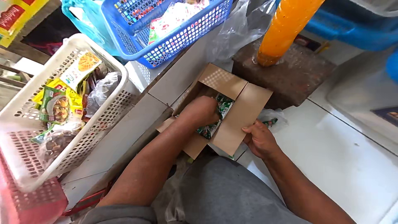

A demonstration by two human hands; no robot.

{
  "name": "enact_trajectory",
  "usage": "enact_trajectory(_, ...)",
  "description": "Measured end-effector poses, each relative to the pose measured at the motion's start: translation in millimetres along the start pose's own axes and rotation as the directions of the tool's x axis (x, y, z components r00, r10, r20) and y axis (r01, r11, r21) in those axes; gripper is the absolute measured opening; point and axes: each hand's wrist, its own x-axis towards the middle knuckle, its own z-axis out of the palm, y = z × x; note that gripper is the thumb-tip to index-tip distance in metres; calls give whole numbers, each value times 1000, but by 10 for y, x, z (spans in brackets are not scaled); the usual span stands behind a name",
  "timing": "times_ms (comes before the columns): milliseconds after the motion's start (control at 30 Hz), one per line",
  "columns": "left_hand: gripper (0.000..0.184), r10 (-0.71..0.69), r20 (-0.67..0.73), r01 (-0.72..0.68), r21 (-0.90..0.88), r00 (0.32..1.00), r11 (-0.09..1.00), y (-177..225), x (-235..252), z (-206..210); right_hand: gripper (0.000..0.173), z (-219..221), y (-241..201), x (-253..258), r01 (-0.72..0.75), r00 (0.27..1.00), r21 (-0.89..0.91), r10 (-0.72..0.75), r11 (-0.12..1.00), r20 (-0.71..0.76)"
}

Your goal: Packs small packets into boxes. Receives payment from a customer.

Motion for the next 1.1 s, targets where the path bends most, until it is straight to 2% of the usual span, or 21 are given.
enact_trajectory(200,27,-158,-133,169,75,978,983,-268,-135,-85,25,-4,-23,-11,-16,1000,-81,16,997,-8)
enact_trajectory(267,37,-154,-156,165,61,976,984,-293,-197,-116,25,-2,-37,-15,-20,1000,-128,18,992,-21)
enact_trajectory(333,52,-55,-121,64,68,991,996,-251,-249,-102,25,-3,-44,-33,-22,999,-151,18,988,-26)
enact_trajectory(433,49,10,75,-10,1,997,1000,-125,-271,-56,24,18,-62,-35,-33,999,-159,29,987,-29)
enact_trajectory(500,50,-28,186,21,38,982,999,-73,-212,-24,24,42,-67,-35,-33,999,-157,27,987,-39)
enact_trajectory(600,65,-138,207,113,129,969,985,-105,-58,23,24,55,-70,-33,-22,999,-153,15,988,-43)
enact_trajectory(667,61,-197,211,168,150,957,974,-97,-4,2,22,64,-87,-61,-21,998,-214,9,977,-58)
enact_trajectory(733,46,-291,148,267,163,945,950,-21,-3,-6,24,23,-151,-140,-14,999,-455,-9,891,-48)
enact_trajectory(800,35,-363,52,351,168,930,921,-36,-22,33,35,-78,-262,-278,22,999,-786,-35,618,1)
enact_trajectory(833,32,-363,8,357,169,932,919,-84,-45,65,40,-125,-334,-368,33,999,-876,-52,481,9)
enact_trajectory(900,30,-327,-41,328,183,944,927,-138,-80,115,38,-215,-434,-547,37,975,-942,-220,333,-40)
enact_trajectory(967,26,-303,-54,308,227,951,924,-92,-98,128,36,-309,-480,-640,1,878,-970,-464,243,-115)
enact_trajectory(1033,22,-283,-93,297,261,955,918,-47,-144,111,53,-434,-482,-601,-44,807,-979,-570,198,-151)
enact_trajectory(1100,19,-261,-114,282,243,958,928,-47,-210,22,71,-547,-432,-463,-76,781,-977,-597,199,-182)
